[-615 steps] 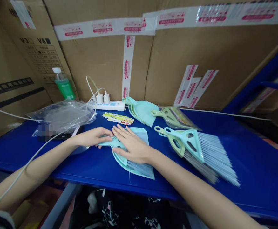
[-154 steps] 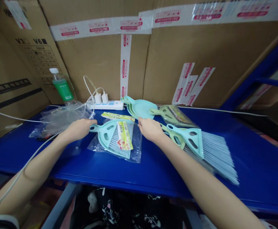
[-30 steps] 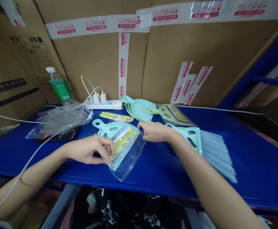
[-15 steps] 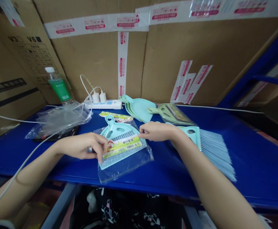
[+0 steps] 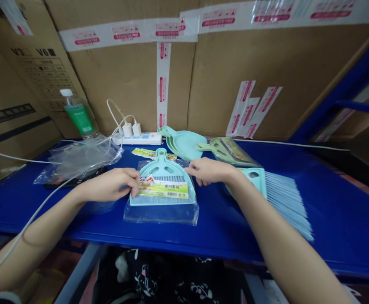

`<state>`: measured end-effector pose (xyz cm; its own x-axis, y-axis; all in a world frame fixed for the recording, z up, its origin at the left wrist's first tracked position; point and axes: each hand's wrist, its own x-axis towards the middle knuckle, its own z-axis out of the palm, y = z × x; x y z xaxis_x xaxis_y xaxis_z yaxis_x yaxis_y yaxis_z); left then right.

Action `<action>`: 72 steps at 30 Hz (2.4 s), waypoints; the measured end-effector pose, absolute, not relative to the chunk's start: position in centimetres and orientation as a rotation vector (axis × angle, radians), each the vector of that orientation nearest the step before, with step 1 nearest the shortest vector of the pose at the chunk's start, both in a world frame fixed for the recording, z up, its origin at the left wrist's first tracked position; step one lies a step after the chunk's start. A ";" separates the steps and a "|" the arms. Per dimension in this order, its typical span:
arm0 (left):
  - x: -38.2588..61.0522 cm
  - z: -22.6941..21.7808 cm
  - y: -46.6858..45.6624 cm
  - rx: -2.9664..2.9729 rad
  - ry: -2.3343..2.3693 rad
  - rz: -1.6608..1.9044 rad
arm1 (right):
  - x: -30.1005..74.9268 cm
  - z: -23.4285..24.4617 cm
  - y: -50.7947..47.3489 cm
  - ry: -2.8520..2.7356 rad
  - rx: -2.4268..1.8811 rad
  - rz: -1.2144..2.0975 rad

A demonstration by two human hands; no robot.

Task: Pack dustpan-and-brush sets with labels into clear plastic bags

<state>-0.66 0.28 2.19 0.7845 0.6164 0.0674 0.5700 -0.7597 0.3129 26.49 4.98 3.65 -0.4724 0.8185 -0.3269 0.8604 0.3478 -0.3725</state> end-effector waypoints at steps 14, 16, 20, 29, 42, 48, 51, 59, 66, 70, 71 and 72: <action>0.7 2.0 -1.0 2.623 0.545 0.218 | 24.9 2.4 5.4 2.534 1.841 -0.401; 0.7 1.9 -1.0 2.625 0.550 0.211 | 25.0 2.3 5.3 2.525 1.851 -0.278; 0.6 1.8 -1.0 2.624 0.566 0.186 | 25.4 2.7 5.0 2.667 1.806 -0.091; 0.8 1.7 -1.0 2.624 0.538 0.154 | 24.7 2.9 3.7 2.876 1.116 -0.519; 1.0 1.7 -1.0 2.709 0.604 0.298 | 24.4 2.5 3.7 2.884 1.041 -0.623; 0.9 1.3 -0.7 2.896 0.710 0.371 | 24.1 2.9 2.5 2.918 0.901 -0.600; 0.9 1.3 -0.7 2.932 0.719 0.413 | 24.1 2.9 2.2 2.956 0.828 -0.532; 1.1 1.0 -0.8 3.091 0.649 0.475 | 24.0 3.0 2.1 2.991 0.810 -0.620; 1.9 0.2 -1.0 3.366 0.764 0.289 | 23.9 3.2 2.1 2.998 0.860 -0.618; 2.4 -0.1 -1.4 3.385 0.845 0.326 | 23.9 3.1 2.1 3.000 0.854 -0.621; 2.5 -0.1 -1.4 3.387 0.863 0.345 | 23.9 3.1 2.1 3.000 0.853 -0.624; 2.6 -0.2 -1.4 3.389 0.878 0.361 | 23.9 3.1 2.1 2.998 0.851 -0.630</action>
